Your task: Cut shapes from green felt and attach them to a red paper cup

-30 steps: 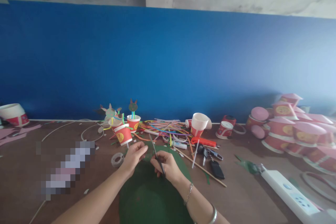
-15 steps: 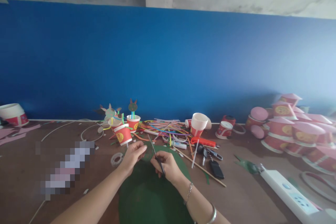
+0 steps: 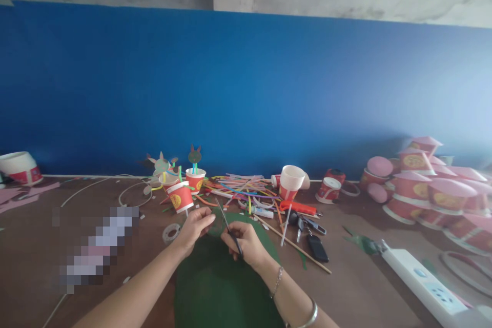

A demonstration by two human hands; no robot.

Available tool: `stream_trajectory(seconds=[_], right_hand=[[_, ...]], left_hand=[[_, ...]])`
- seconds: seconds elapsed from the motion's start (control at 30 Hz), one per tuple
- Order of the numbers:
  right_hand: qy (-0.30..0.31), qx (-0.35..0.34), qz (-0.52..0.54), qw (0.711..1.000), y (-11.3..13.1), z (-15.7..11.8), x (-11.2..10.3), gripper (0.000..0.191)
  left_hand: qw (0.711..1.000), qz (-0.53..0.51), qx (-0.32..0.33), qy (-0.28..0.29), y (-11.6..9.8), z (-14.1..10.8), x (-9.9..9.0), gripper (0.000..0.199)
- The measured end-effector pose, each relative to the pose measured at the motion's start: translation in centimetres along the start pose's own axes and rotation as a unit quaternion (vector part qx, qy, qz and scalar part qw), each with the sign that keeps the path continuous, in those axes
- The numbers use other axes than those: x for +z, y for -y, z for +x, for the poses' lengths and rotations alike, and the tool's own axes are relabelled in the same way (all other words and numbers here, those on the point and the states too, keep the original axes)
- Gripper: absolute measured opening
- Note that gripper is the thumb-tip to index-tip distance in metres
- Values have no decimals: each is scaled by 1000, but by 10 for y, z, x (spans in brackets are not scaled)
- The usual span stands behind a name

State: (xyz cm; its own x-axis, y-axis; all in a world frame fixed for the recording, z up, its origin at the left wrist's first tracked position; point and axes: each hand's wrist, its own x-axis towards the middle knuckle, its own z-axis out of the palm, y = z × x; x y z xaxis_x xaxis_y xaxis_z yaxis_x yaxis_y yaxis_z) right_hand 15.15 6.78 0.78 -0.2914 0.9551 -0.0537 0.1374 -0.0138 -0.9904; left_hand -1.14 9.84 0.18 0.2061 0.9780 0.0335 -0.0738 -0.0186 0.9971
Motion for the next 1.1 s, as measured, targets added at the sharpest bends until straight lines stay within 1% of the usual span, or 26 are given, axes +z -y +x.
stream_trajectory(seconds=[0.2,0.27,0.33,0.43,0.53,0.6,0.73,0.8,0.83,0.87,0.97,1.0,1.03,1.1], right_hand=[[-5,0,2,1000,-1,2,1,23],[-20,6,7,1000,-2,2,0,25],[-48,9,20,999,-3,3,-1,27],[-81,-6,56,995,-4,3,-5,31],[-81,-11,72,994,-5,2,-6,34],[-79,-6,70,994,-5,2,-6,34],[-116,-14,91,989,-7,3,-5,33],[-127,-22,106,986,-8,4,-6,33],[-125,-24,110,986,-9,4,-6,34],[-121,-25,110,986,-10,5,-6,34],[-108,-19,99,989,-11,5,-6,33],[-105,-17,97,990,-11,4,-6,33],[-105,-18,97,990,-11,4,-5,34],[-112,-21,104,988,-10,4,-4,34]], left_hand=[[1000,-6,-2,0,0,1,-1,31],[1000,-8,-4,3,0,1,-1,32],[1000,-3,-6,10,-1,-1,-1,33],[999,32,4,42,-3,-3,2,30],[991,84,25,96,-4,-7,6,27],[987,102,38,116,-3,-9,9,26],[986,84,39,137,-4,-11,13,17],[985,72,37,152,-4,-12,14,16],[986,69,39,147,-4,-11,15,16],[989,67,40,127,-3,-10,15,15],[998,48,26,30,-1,-8,15,21],[999,35,15,9,-1,-7,15,22],[1000,17,2,2,-1,-7,15,22],[1000,-9,-17,18,-1,-7,16,21]])
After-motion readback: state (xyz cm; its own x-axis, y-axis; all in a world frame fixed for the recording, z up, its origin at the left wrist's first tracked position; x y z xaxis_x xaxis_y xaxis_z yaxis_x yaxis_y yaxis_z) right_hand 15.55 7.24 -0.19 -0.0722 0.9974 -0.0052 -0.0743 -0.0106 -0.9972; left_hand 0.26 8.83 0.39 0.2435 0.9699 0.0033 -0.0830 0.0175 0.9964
